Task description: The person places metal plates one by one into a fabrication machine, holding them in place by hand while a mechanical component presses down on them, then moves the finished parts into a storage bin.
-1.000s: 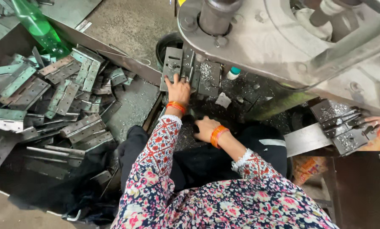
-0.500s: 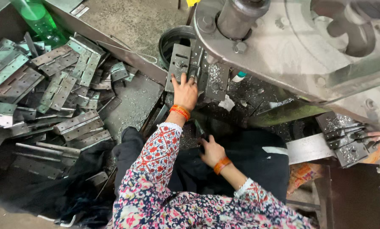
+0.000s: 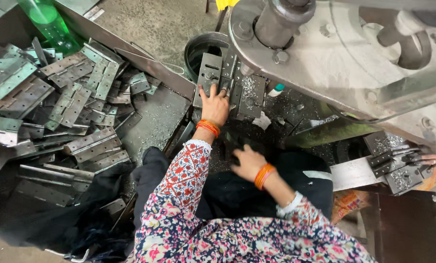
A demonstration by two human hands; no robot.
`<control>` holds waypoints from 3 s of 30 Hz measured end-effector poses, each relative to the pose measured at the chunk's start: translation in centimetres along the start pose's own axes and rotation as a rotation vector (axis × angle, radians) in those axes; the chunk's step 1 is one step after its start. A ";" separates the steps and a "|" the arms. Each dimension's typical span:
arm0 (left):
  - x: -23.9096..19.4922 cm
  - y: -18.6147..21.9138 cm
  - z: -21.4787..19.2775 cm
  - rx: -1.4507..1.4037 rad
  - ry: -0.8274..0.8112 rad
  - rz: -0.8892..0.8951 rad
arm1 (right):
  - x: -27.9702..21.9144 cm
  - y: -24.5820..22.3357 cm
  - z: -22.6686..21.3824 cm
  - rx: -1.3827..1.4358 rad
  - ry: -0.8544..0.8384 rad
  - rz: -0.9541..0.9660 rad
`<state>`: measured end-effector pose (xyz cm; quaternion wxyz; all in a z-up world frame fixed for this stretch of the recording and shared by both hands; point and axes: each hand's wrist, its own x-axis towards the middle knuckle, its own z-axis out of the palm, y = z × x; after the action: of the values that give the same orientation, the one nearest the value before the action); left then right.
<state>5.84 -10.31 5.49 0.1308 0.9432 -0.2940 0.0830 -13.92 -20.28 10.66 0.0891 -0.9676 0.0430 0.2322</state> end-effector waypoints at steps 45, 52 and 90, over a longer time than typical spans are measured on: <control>-0.6 0.0 0.8 0.097 0.082 -0.045 | 0.7 -0.3 -3.4 0.043 0.047 -0.063; -0.2 0.4 0.1 0.073 0.096 -0.052 | -1.0 1.9 11.8 0.235 0.316 -0.006; 3.5 -0.1 2.1 0.068 -0.021 -0.081 | 0.6 -0.3 -3.1 0.036 0.052 -0.037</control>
<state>8.95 -12.74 4.25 0.0987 0.9591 -0.2538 0.0777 -12.00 -20.59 13.12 0.1093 -0.9722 0.0317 0.2046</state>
